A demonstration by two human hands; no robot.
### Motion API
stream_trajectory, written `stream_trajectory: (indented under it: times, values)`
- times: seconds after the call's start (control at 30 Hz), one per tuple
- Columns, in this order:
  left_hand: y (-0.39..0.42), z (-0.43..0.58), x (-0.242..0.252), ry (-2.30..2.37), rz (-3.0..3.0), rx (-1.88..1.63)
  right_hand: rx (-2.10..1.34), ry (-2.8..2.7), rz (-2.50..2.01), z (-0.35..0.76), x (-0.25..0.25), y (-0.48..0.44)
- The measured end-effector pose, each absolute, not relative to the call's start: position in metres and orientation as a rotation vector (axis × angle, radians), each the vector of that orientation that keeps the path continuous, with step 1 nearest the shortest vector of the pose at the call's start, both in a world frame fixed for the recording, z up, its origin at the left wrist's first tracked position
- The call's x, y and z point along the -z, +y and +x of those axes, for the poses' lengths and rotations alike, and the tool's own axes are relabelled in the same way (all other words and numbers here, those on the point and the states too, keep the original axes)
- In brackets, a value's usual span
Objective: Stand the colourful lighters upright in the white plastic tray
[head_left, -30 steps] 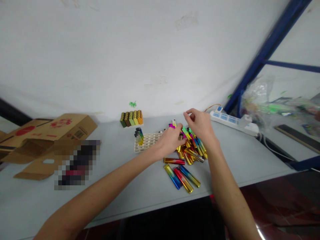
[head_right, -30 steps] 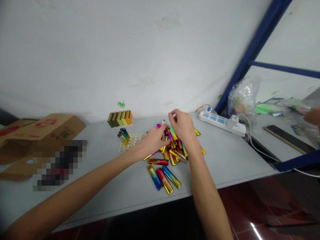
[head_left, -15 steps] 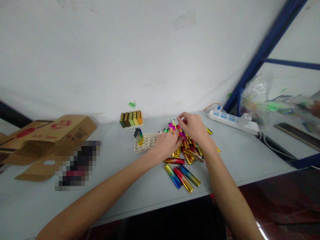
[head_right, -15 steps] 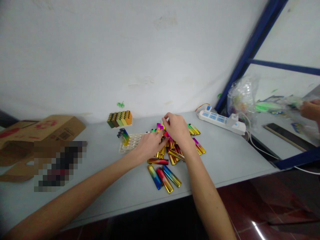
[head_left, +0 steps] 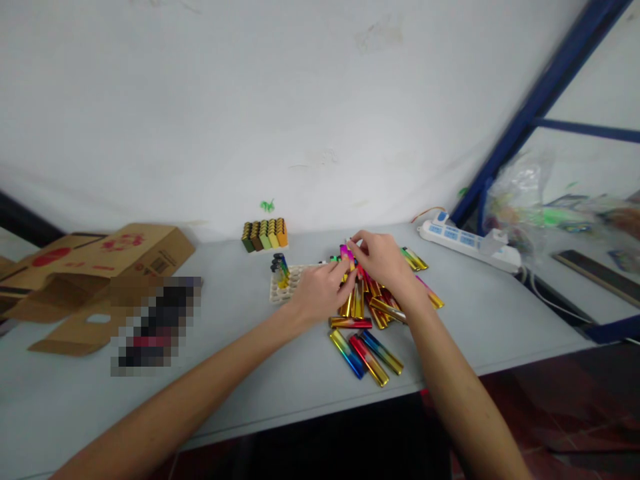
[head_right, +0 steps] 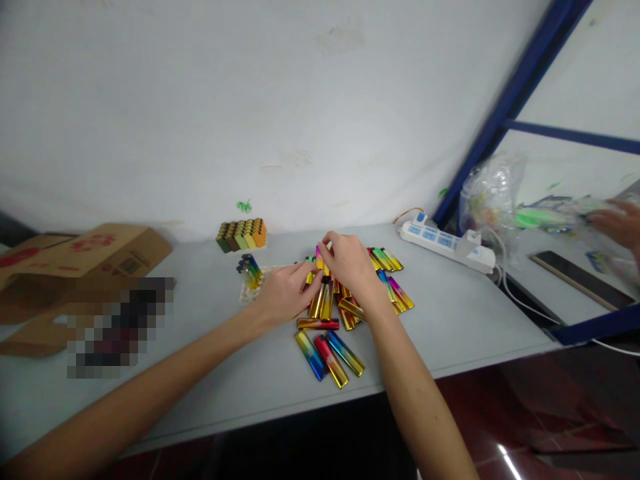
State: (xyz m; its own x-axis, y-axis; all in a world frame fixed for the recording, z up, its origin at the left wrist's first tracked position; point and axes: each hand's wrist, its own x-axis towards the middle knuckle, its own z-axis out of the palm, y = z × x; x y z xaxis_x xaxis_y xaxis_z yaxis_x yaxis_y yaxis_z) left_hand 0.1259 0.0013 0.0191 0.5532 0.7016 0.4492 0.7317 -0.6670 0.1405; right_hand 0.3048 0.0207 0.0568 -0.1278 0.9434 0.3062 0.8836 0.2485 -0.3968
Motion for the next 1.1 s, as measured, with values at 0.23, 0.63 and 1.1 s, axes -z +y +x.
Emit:
stream_trajectory:
  times: [0.23,0.63,1.1]
  values:
    - [0.002,0.051,-0.042,-1.104,-2.470,1.349,-0.223,-2.194,-1.434,0.287,-0.051,0.016]
    - [0.042,-0.010,-0.018,-1.626,-2.944,1.199,-0.284,-2.356,-1.185,0.248,-0.027,0.007]
    - [0.045,-0.009,-0.017,-1.745,-3.025,1.839,-0.253,-2.371,-0.968,0.226,-0.010,0.009]
